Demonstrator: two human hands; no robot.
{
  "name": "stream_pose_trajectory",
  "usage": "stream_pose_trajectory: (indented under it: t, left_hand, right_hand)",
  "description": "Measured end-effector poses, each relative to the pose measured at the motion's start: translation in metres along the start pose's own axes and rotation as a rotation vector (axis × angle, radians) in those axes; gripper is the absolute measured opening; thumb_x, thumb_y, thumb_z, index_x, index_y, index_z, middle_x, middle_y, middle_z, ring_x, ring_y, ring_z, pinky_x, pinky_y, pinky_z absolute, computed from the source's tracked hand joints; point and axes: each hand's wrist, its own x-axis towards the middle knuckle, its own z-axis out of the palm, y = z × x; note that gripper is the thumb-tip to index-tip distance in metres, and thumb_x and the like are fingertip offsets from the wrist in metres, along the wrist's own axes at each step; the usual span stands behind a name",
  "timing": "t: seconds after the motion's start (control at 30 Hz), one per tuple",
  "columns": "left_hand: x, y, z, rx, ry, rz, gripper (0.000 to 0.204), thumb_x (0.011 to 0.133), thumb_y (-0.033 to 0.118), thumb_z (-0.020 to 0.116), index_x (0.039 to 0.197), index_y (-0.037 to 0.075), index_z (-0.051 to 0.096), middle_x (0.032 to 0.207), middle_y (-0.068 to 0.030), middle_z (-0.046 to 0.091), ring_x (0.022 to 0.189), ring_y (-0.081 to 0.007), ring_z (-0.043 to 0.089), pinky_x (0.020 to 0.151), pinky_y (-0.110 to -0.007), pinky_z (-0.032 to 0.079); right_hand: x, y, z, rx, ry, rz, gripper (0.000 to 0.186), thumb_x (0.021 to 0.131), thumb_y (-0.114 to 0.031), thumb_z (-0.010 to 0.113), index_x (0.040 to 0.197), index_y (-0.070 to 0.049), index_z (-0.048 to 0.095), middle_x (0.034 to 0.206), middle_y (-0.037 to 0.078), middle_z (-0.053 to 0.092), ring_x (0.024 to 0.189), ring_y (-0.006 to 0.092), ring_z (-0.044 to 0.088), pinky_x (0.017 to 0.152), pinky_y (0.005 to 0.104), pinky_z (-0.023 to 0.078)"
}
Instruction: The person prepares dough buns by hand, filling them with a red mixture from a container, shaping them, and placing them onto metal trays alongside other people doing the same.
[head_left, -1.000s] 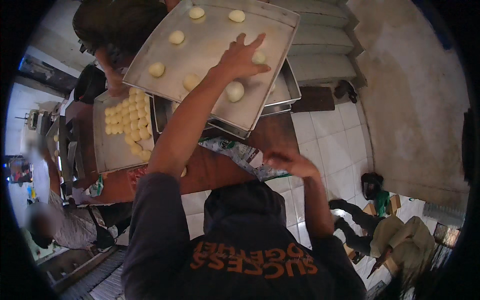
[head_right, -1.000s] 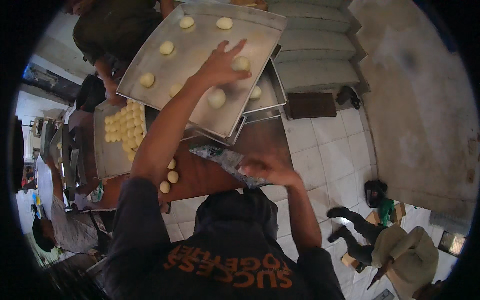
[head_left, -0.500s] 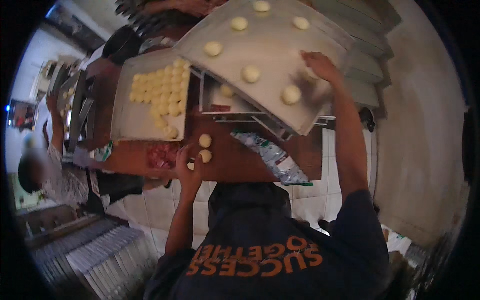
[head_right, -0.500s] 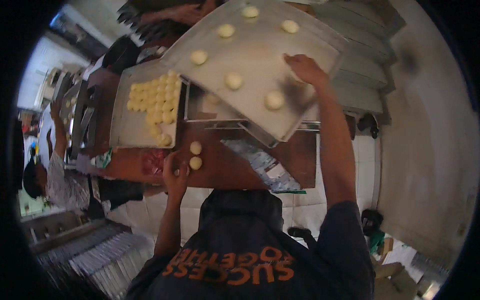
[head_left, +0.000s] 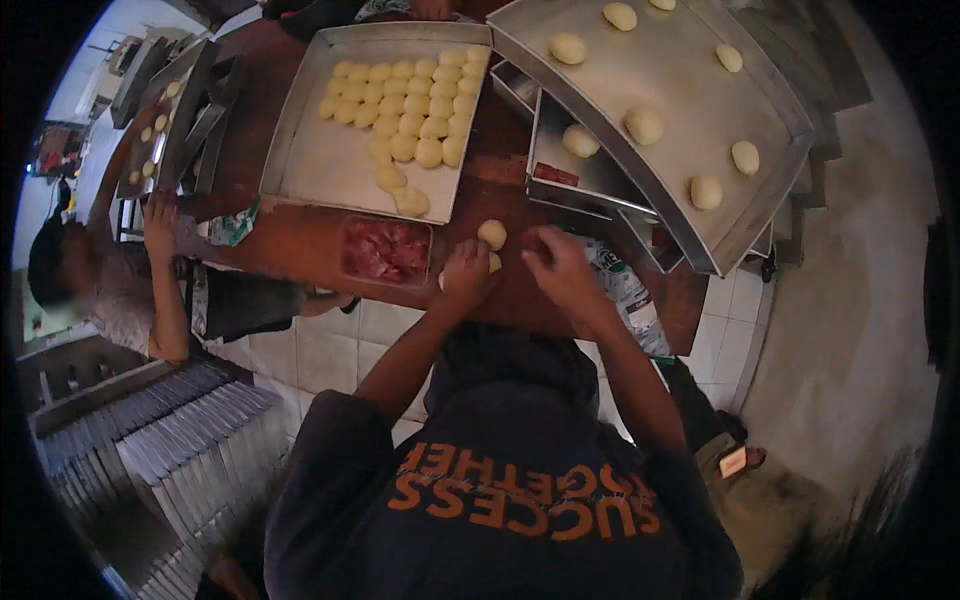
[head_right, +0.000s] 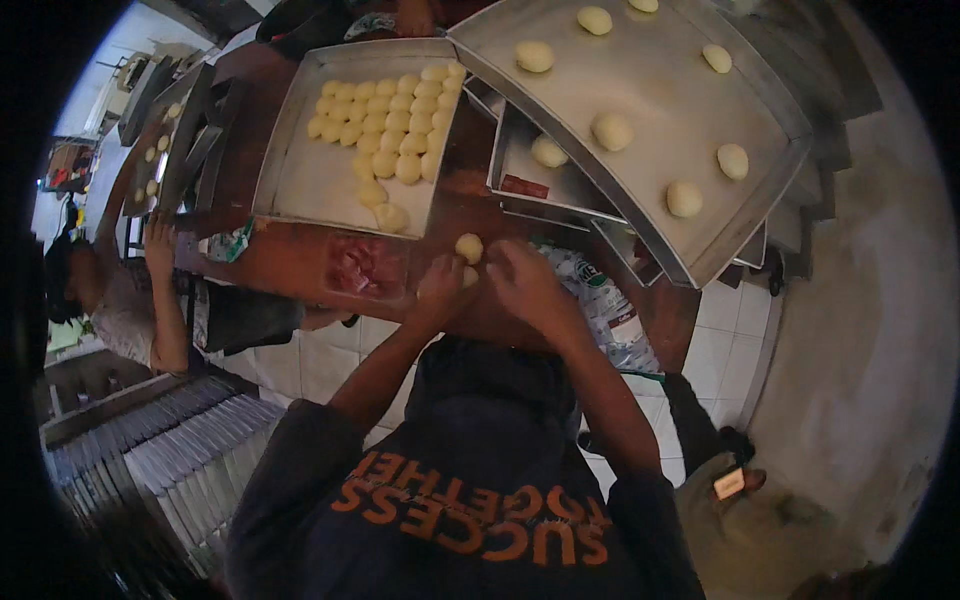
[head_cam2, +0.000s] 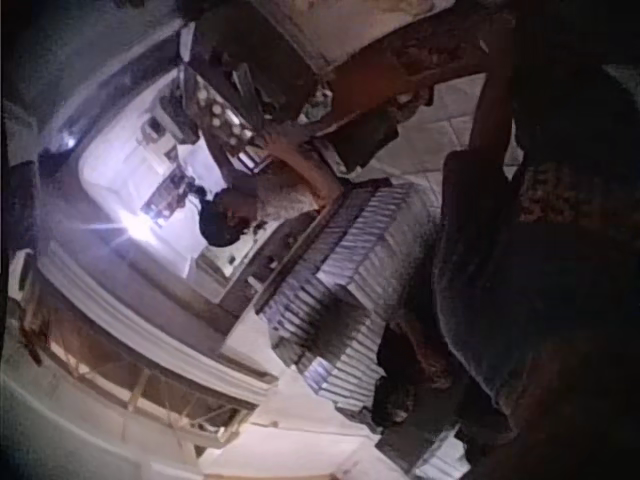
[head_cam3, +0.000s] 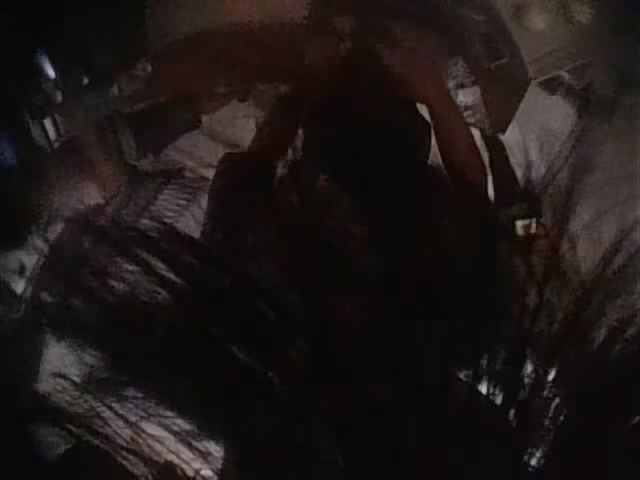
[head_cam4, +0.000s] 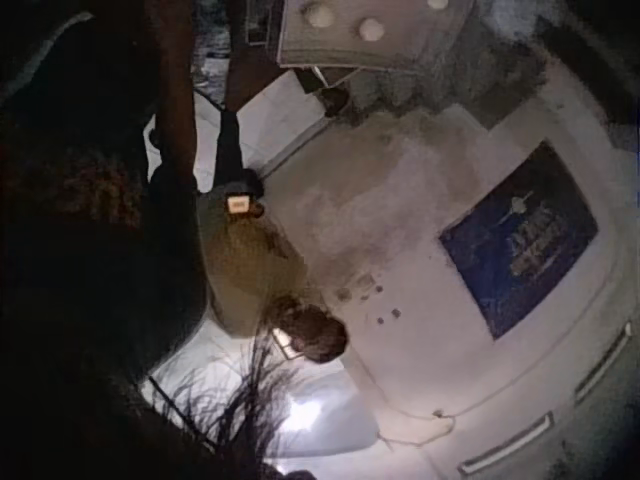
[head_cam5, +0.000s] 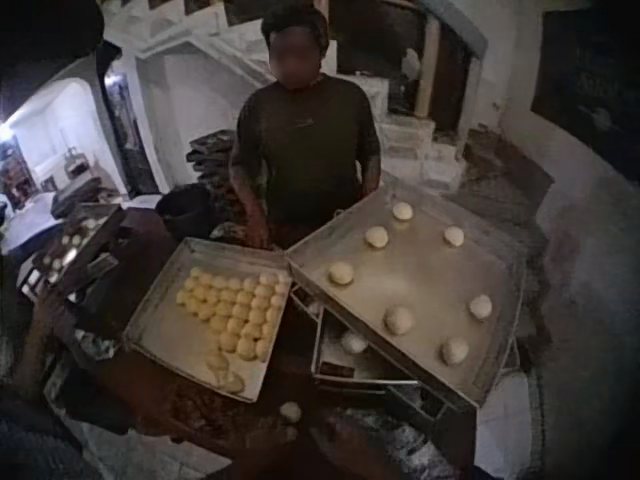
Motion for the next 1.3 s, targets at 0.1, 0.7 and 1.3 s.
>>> stream_pose_trajectory:
  t: [0.1,0.7,1.3]
  left_hand:
    - [0.008,0.011,-0.022,-0.247,-0.333,-0.262,0.042,0.068,0.029,0.066,0.098,0.002,0.053,0.083,-0.0167,0.060,0.077,-0.0336,0.059,0.068,-0.040,0.048]
    - [0.000,-0.007,-0.103,-1.571,-0.196,-0.874,0.033,0.081,0.027,0.050,0.101,0.001,0.053,0.081,-0.0069,0.054,0.070,-0.0167,0.055,0.062,-0.030,0.048]
    - [0.049,0.042,-0.154,-1.621,-0.258,-0.623,0.045,0.077,0.006,0.049,0.121,0.000,0.041,0.096,-0.0086,0.053,0.082,-0.0166,0.055,0.072,-0.029,0.046]
  right_hand:
    - [0.027,0.033,0.039,-0.159,-0.024,0.000,0.032,0.074,-0.015,0.061,0.101,-0.001,0.054,0.100,0.017,0.056,0.091,0.0285,0.055,0.081,0.0338,0.044]
    - [0.077,-0.080,-0.196,0.403,0.316,-0.113,0.039,0.071,-0.014,0.064,0.107,-0.004,0.055,0.084,0.004,0.056,0.072,0.0096,0.051,0.062,0.0237,0.043]
    - [0.160,0.023,-0.235,-0.313,0.408,0.119,0.029,0.080,-0.030,0.056,0.087,-0.002,0.058,0.076,0.012,0.060,0.070,0.0224,0.056,0.066,0.0334,0.044]
